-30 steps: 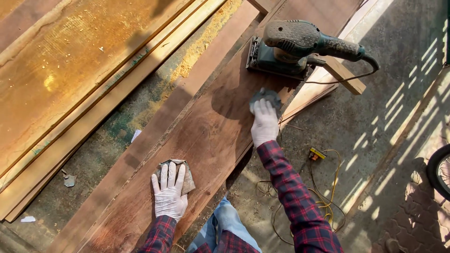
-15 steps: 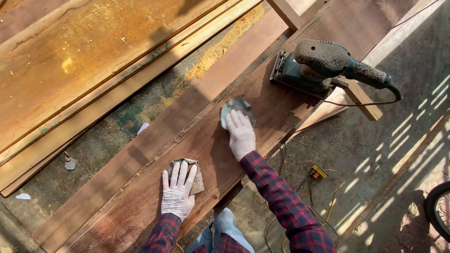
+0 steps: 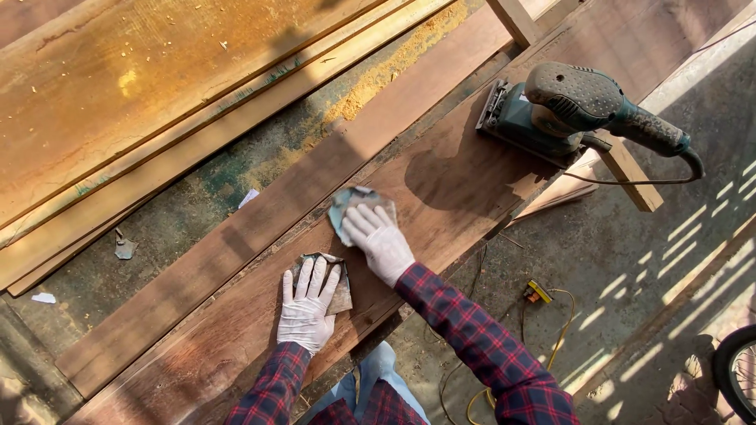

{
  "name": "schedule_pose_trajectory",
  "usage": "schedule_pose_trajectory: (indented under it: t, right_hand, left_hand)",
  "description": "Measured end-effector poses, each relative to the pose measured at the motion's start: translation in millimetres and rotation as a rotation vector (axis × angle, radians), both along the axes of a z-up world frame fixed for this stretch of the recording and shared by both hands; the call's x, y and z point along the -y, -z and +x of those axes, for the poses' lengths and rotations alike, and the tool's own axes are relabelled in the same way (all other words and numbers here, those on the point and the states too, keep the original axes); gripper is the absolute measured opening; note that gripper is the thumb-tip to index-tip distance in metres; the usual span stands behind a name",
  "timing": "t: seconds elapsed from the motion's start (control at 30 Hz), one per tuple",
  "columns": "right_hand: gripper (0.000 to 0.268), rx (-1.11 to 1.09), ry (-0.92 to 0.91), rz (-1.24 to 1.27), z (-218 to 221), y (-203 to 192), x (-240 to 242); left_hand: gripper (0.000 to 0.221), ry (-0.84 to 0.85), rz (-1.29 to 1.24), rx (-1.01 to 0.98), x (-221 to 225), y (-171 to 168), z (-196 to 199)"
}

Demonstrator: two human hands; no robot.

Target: The person sands a long wooden plank resting on supports in a workshop. They rub the plank's surface by hand with sandpaper blocks held in both gloved hands, and at times use a handheld orbital sander on the wood, working along the plank's length.

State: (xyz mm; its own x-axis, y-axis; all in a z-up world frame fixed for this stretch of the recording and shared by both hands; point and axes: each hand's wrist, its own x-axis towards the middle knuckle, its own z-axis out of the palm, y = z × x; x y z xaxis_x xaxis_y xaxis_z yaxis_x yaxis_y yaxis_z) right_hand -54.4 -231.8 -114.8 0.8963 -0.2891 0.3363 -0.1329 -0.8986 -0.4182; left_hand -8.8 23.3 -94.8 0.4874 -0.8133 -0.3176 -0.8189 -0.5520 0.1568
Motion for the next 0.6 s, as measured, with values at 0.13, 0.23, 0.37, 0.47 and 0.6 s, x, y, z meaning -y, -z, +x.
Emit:
schedule_pose_trajectory:
  t: [0.13,0.23,0.37,0.47,0.6]
  right_hand:
    - [0.055,-0.082,-0.226,0.068,-16,-6,31]
    - [0.053,-0.04,0.174,0.019,-37,27,112]
    - [0.049,-0.138,0.291,-0.046,-63,11,43]
    - [0.057,-0.175,0.003,-0.078,-97,8,-45]
    - [0.061,-0.149,-0.044,0.044,-118,-2,40]
  left_hand:
    - [0.102,0.019,0.032,-0.004,0,2,0]
    - [0.103,0.029,0.001,0.045,-4,7,0]
    - [0.102,0.022,-0.006,0.02,-3,5,0]
    - [0.1,-0.001,-0.048,0.0,-1,-1,-1]
    - [0.096,0.022,-0.021,0.041,-3,4,-1]
